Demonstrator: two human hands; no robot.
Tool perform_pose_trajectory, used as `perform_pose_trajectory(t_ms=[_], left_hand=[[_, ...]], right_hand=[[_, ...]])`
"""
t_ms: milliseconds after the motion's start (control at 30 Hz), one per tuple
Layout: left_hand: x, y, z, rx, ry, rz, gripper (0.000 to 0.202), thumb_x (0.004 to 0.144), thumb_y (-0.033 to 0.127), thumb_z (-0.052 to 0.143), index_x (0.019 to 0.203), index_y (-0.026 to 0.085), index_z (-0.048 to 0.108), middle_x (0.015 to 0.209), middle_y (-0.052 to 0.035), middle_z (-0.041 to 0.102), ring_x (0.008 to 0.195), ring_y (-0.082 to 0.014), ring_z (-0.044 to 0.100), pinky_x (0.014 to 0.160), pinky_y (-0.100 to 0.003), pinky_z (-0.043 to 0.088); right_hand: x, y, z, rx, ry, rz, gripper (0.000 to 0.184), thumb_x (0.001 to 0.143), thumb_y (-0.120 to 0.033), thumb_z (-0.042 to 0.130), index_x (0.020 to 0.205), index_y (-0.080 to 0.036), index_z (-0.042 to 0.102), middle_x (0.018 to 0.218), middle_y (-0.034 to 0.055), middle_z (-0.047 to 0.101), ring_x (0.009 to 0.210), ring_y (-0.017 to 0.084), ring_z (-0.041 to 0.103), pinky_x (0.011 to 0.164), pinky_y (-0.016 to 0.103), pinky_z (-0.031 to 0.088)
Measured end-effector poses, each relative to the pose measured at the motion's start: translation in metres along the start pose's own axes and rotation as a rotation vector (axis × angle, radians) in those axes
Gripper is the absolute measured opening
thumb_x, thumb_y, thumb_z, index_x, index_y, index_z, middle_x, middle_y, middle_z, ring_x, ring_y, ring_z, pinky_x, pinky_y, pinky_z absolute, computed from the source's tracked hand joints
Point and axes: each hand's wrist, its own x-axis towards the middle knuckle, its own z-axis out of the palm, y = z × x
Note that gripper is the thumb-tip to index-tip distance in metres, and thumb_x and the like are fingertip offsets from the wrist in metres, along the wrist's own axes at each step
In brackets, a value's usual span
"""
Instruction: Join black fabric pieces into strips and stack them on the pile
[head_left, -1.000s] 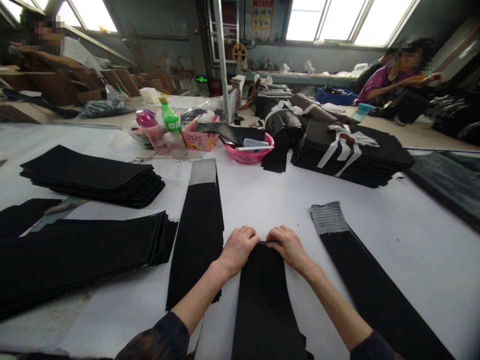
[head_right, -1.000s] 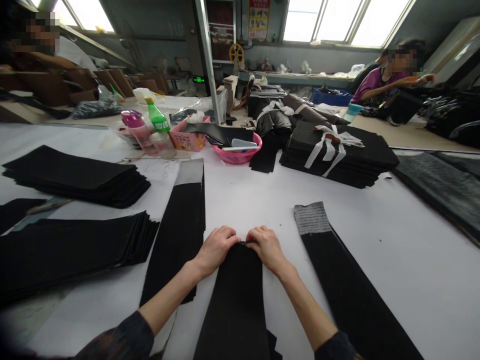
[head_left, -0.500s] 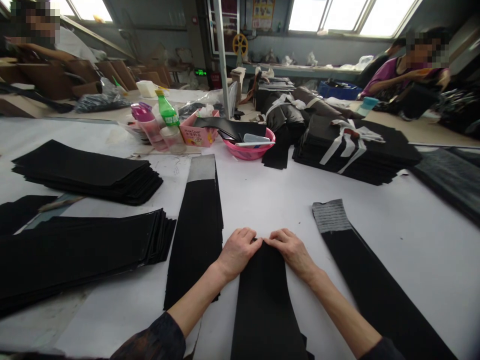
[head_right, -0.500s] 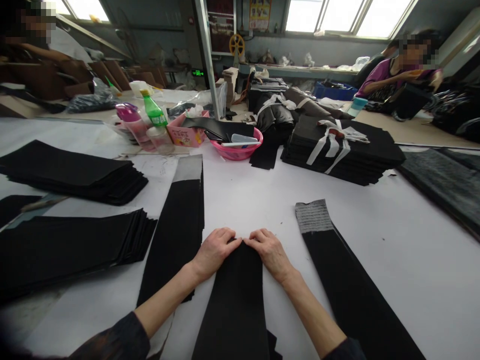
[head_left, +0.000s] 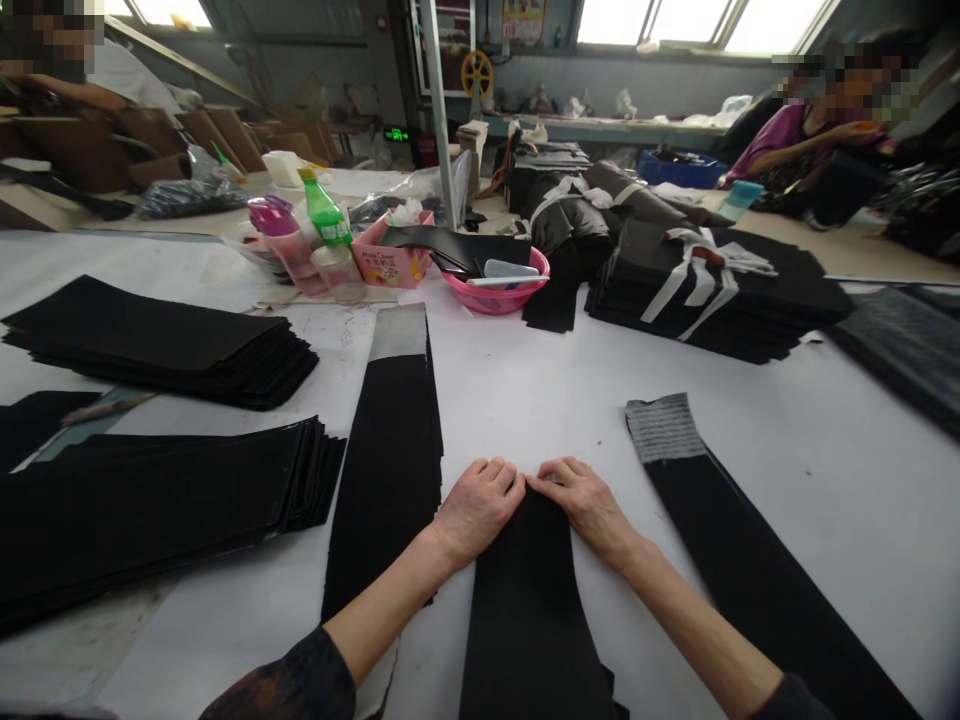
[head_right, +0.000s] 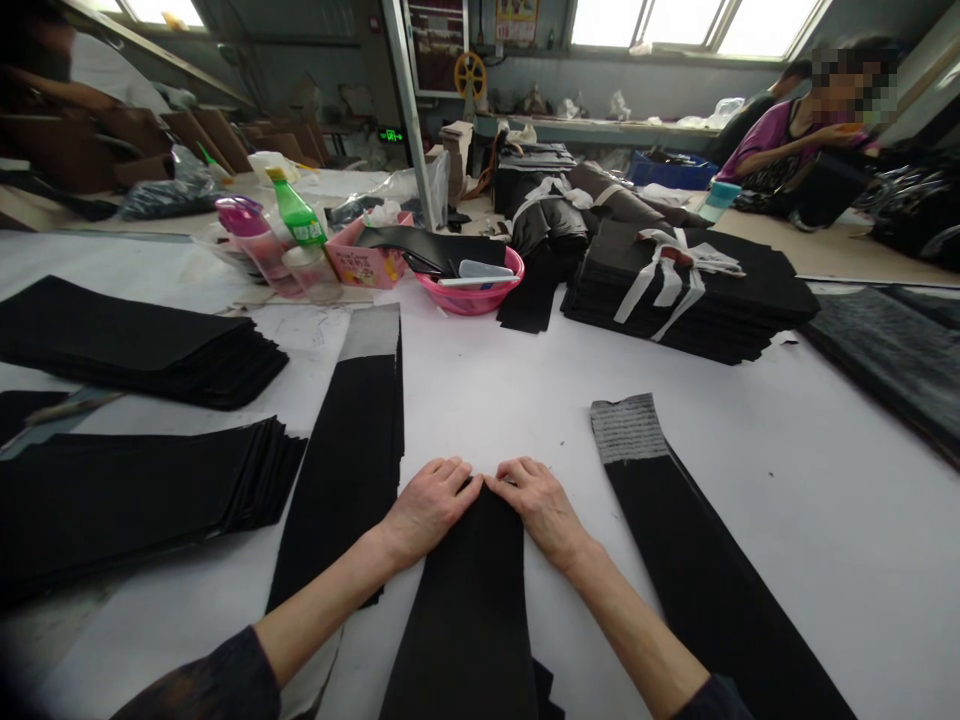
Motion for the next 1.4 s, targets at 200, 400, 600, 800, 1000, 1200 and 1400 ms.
perform_pose_trajectory(t_ms=[200,400,600,800,1000,1200,1400], left_hand=[[-0.001,0.002,0.002,0.010,-0.019,-0.008,0.030,0.091,0.010,0.048,0.121,0.012,0.053,0.103,-0.0090,0.059,0.101,-0.0253,0.055,0.085,-0.037,0.046],[-0.001,0.002,0.001,0.025,-0.034,0.008,0.034,0.092,0.011,0.048,0.126,0.013,0.050,0.104,-0.0092,0.058,0.104,-0.0264,0.053,0.086,-0.039,0.046],[0.001,0.004,0.000,0.025,-0.060,0.011,0.037,0.092,0.013,0.047,0.130,0.015,0.047,0.103,-0.0087,0.058,0.103,-0.0263,0.053,0.085,-0.040,0.046],[0.001,0.006,-0.002,0.028,-0.076,0.001,0.039,0.092,0.013,0.047,0.131,0.016,0.046,0.103,-0.0088,0.057,0.104,-0.0259,0.052,0.086,-0.040,0.045],[0.003,0.008,-0.003,0.028,-0.083,0.004,0.045,0.092,0.014,0.048,0.135,0.022,0.043,0.101,-0.0077,0.056,0.100,-0.0255,0.053,0.084,-0.041,0.045],[0.002,0.009,0.000,0.022,-0.067,-0.004,0.043,0.092,0.013,0.048,0.134,0.021,0.044,0.103,-0.0087,0.056,0.103,-0.0264,0.052,0.085,-0.041,0.045],[0.002,0.006,-0.001,-0.017,-0.047,-0.015,0.040,0.093,0.012,0.045,0.132,0.023,0.046,0.101,-0.0074,0.057,0.101,-0.0249,0.054,0.087,-0.040,0.045]], right_hand=[[-0.004,0.004,-0.006,0.008,-0.027,0.006,0.037,0.093,-0.015,0.052,0.126,-0.030,0.058,0.106,0.0043,0.062,0.100,0.019,0.054,0.088,0.035,0.047],[-0.007,0.007,-0.006,0.017,-0.024,0.021,0.030,0.094,-0.016,0.052,0.120,-0.028,0.061,0.104,0.0043,0.062,0.099,0.019,0.054,0.087,0.035,0.047],[-0.010,0.008,-0.008,0.007,-0.019,0.021,0.032,0.093,-0.017,0.053,0.122,-0.030,0.061,0.104,0.0037,0.063,0.100,0.019,0.055,0.088,0.036,0.047],[-0.016,0.015,-0.013,0.018,-0.025,0.051,0.027,0.093,-0.015,0.053,0.114,-0.027,0.064,0.105,0.0042,0.063,0.100,0.019,0.055,0.090,0.035,0.048],[-0.020,0.015,-0.017,0.030,-0.031,0.058,0.032,0.093,-0.013,0.051,0.119,-0.028,0.062,0.107,0.0043,0.061,0.102,0.018,0.056,0.090,0.035,0.049],[-0.035,0.021,-0.022,0.061,-0.044,0.082,0.039,0.092,-0.007,0.049,0.123,-0.028,0.059,0.117,0.0049,0.057,0.113,0.018,0.052,0.098,0.034,0.046],[-0.037,0.019,-0.033,0.013,-0.034,0.095,0.038,0.092,-0.005,0.047,0.119,-0.028,0.061,0.116,0.0051,0.058,0.112,0.022,0.051,0.098,0.042,0.044]])
